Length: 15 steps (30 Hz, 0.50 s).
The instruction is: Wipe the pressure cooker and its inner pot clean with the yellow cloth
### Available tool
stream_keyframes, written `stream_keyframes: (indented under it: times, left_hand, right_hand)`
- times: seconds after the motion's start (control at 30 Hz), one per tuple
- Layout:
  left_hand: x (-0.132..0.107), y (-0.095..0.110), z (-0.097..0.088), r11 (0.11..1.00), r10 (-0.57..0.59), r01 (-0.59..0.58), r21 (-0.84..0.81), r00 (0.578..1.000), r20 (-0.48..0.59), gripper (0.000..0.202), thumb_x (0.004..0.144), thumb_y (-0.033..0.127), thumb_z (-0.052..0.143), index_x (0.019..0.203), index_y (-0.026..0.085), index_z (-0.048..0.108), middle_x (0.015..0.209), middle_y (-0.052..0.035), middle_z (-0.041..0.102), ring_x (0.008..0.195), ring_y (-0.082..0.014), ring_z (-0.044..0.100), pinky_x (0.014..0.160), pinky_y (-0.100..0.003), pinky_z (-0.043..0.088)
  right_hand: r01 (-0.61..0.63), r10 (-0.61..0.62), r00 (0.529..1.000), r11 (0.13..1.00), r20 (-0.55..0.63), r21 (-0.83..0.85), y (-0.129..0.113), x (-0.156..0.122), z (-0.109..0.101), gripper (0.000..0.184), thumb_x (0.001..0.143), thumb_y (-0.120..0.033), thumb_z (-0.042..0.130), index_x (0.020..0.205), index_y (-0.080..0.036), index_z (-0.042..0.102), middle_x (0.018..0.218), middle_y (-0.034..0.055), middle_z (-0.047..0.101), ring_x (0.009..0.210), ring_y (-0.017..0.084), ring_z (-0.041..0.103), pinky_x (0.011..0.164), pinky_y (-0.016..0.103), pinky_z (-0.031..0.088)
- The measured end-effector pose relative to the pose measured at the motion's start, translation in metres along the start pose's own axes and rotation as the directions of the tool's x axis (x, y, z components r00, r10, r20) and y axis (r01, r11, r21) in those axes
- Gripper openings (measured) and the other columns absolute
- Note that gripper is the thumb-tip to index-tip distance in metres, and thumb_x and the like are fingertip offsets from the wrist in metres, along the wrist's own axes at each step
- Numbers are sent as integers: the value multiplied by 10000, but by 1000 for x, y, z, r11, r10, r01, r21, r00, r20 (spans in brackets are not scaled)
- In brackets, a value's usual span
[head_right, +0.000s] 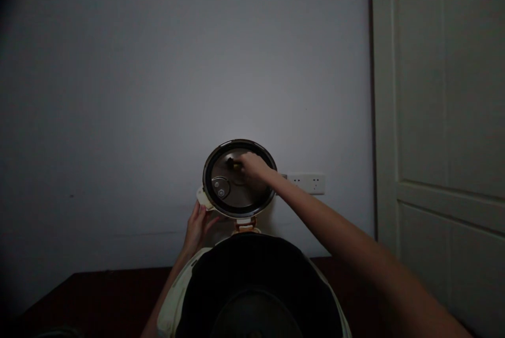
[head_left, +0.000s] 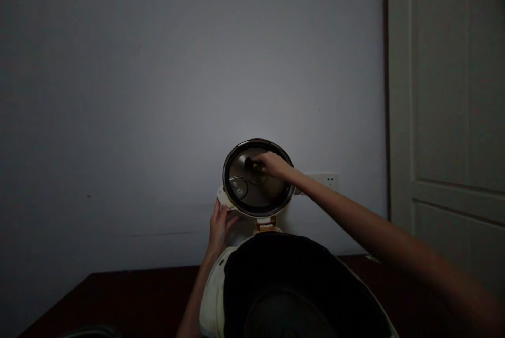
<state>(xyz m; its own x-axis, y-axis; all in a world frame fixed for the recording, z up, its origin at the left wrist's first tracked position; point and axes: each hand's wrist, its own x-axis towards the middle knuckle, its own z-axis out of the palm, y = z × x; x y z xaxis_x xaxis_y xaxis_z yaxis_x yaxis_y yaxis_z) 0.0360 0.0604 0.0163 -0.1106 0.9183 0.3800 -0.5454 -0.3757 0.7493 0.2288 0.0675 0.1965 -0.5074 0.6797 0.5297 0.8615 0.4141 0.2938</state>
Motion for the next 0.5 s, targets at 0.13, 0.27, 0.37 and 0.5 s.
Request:
stream_keyframes:
  times: [0.13, 0.27, 0.37, 0.5]
  left_hand:
    - [1, 0, -1, 1000, 2, -2, -1, 1000, 8, 597, 747, 406, 648, 1299, 303, 443, 1367, -69, 453, 1148, -268, 512, 716, -325, 558]
    - [0, 0, -1, 1000, 13, -13, 6, 1000, 20, 617, 755, 409, 641, 1321, 297, 423, 1374, -74, 444, 1165, -271, 496, 727, -325, 556]
    - [0, -1, -1, 999, 42, -42, 7, 999, 32, 616, 746, 415, 648, 1312, 300, 434, 1402, -63, 410, 1209, -278, 453, 733, -317, 552]
    - [1, -1, -1, 999, 49, -50, 5, 998, 48, 618, 731, 424, 659, 1299, 301, 448, 1399, -62, 415, 1210, -280, 455, 739, -317, 549]
  right_hand:
    - [-53, 39, 965, 998, -260, -46, -17, 25, -2, 413, 808, -47, 441, 1179, -151, 587, 1206, 120, 578, 1094, 223, 532, 889, 305, 431]
    - [-98, 88, 953, 995, -288, -20, -30, 23, 14, 400, 850, -88, 406, 1223, -133, 543, 1268, 153, 497, 994, 214, 583, 825, 301, 472]
    - [-24, 29, 947, 1000, -321, 19, -38, 15, 30, 409, 878, -107, 386, 1261, -166, 519, 1303, 131, 487, 1074, 209, 554, 876, 299, 456]
    - [209, -186, 941, 976, -282, 55, -48, 8, 51, 387, 843, -77, 456, 1196, -172, 585, 1238, 100, 578, 1136, 196, 531, 957, 297, 410]
